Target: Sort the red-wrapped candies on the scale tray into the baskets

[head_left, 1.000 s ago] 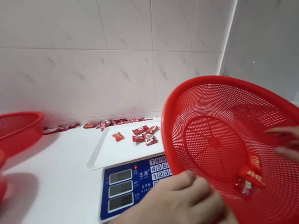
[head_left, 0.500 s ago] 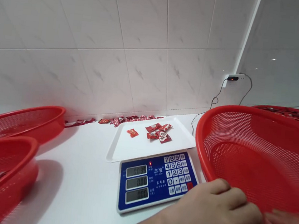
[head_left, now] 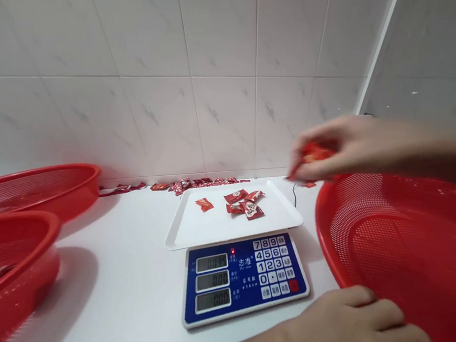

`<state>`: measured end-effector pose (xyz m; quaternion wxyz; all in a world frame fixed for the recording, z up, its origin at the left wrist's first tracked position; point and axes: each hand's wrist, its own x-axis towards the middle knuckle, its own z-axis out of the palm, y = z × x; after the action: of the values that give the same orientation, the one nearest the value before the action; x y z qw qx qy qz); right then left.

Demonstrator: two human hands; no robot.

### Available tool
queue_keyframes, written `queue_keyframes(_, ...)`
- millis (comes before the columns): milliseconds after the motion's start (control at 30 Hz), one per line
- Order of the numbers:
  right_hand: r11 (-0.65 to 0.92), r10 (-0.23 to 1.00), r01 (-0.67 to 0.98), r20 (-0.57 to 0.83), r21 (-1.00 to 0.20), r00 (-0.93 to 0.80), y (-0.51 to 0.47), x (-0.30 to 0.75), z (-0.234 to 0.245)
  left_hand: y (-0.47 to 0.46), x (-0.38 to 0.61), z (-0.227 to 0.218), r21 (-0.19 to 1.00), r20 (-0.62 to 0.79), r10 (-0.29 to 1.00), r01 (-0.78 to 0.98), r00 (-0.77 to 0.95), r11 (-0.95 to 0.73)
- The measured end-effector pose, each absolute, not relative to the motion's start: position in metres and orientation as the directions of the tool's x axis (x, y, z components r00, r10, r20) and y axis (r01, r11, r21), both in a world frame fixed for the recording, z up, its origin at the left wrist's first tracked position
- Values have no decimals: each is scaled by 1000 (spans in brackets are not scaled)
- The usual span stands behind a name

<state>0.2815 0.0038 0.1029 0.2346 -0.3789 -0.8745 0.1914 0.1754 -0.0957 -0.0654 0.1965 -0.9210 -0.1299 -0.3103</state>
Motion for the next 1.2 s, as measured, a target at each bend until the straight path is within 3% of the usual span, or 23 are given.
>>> queue_keyframes(100, 617, 635, 466, 52, -634, -771, 18, 200, 82, -90, 189, -79, -288, 592, 93, 318, 800, -903)
queue_keyframes(167, 636, 603, 450, 40, -627, -797, 31, 165, 52, -87, 194, -88, -295, 586, 84, 309, 806, -904)
queue_keyframes(367, 676, 586, 408, 112, -614, -803, 51, 149, 5, -84, 191, -101, -286, 600, 58, 282, 798, -916)
queue_keyframes(533, 691, 625, 368, 259, -622, -737, 46, 171, 30, -88, 190, -90, -233, 632, 107, 321, 767, -918)
queue_keyframes(667, 719, 649, 374, 373, -586, -663, 42, 190, 54, -85, 190, -84, -212, 563, 142, 308, 814, -927)
queue_keyframes(900, 737, 656, 416, 415, -533, -630, 40, 206, 55, -83, 187, -84, -261, 403, 187, 309, 896, -914)
queue_keyframes(1200, 746, 656, 431, 450, -508, -606, 34, 211, 50, -81, 185, -87, -193, 581, 178, 347, 794, -918)
